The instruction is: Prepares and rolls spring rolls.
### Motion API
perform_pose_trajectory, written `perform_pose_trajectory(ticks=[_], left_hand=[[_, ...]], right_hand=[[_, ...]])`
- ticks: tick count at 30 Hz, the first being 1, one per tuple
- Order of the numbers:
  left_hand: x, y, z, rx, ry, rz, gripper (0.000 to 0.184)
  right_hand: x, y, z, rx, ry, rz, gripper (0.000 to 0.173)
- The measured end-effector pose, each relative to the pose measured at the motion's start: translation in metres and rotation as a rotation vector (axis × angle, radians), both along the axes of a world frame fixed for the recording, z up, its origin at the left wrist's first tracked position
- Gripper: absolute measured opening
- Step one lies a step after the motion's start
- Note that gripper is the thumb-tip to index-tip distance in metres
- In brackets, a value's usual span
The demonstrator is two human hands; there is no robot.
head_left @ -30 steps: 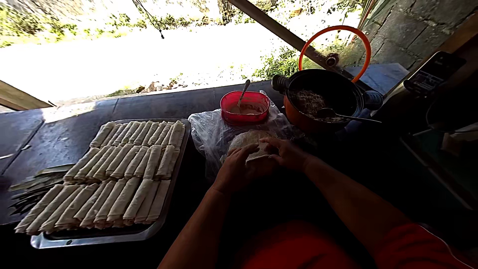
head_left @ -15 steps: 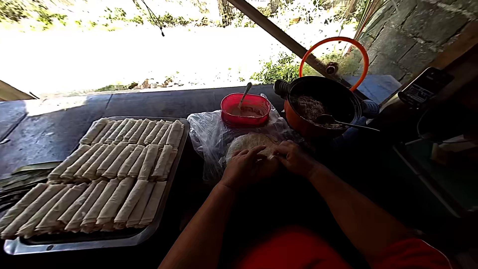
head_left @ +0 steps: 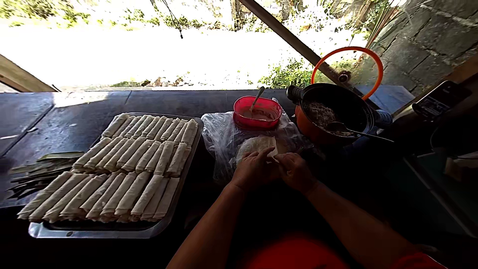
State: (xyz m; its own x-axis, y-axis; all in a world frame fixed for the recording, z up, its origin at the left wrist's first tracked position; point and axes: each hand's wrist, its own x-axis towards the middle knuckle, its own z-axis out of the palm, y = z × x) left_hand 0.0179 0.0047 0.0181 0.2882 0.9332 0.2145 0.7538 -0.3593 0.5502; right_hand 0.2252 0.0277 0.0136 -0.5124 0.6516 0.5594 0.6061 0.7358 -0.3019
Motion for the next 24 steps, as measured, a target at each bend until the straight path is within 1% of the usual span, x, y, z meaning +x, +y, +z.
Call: perform_pose_trajectory(ticks=[2,8,12,16,18,21,22,24], left_hand=[[0.000,0.000,0.000,-0.011,-0.005,0.002,0.057],[-0.001,0.000,-0.001,0.011,-0.022,-0.014,0.059],[-0.002,0.001,-0.002,0.004,-0.028,-0.006,0.061],[-0.003,0.002,-0.004,0.004,-0.089,0.003,0.062],[-0.005,0.002,-0.007,0.012,-0.124,0.011,0.057],[-0.007,0.001,-0.010,0.047,-0.156,0.016,0.039],[-0.007,0.000,-0.011,0.071,-0.154,0.023,0.034],[-0.006,-0.001,-0.011,0.095,-0.108,0.041,0.030]], right_hand=[[-0.003,-0.003,-0.002,0.046,-0.012,-0.005,0.028],[0.002,-0.003,-0.001,0.105,-0.084,-0.119,0.019],[0.006,-0.006,-0.001,0.190,-0.154,-0.077,0.019],[0.005,-0.004,-0.005,0.192,-0.160,-0.029,0.021],[0.005,-0.003,-0.007,0.194,-0.158,-0.015,0.021],[0.004,-0.003,-0.007,0.188,-0.150,0.024,0.021],[0.004,-0.002,-0.007,0.172,-0.146,0.047,0.021],[0.005,-0.002,-0.008,0.137,-0.140,0.089,0.022]])
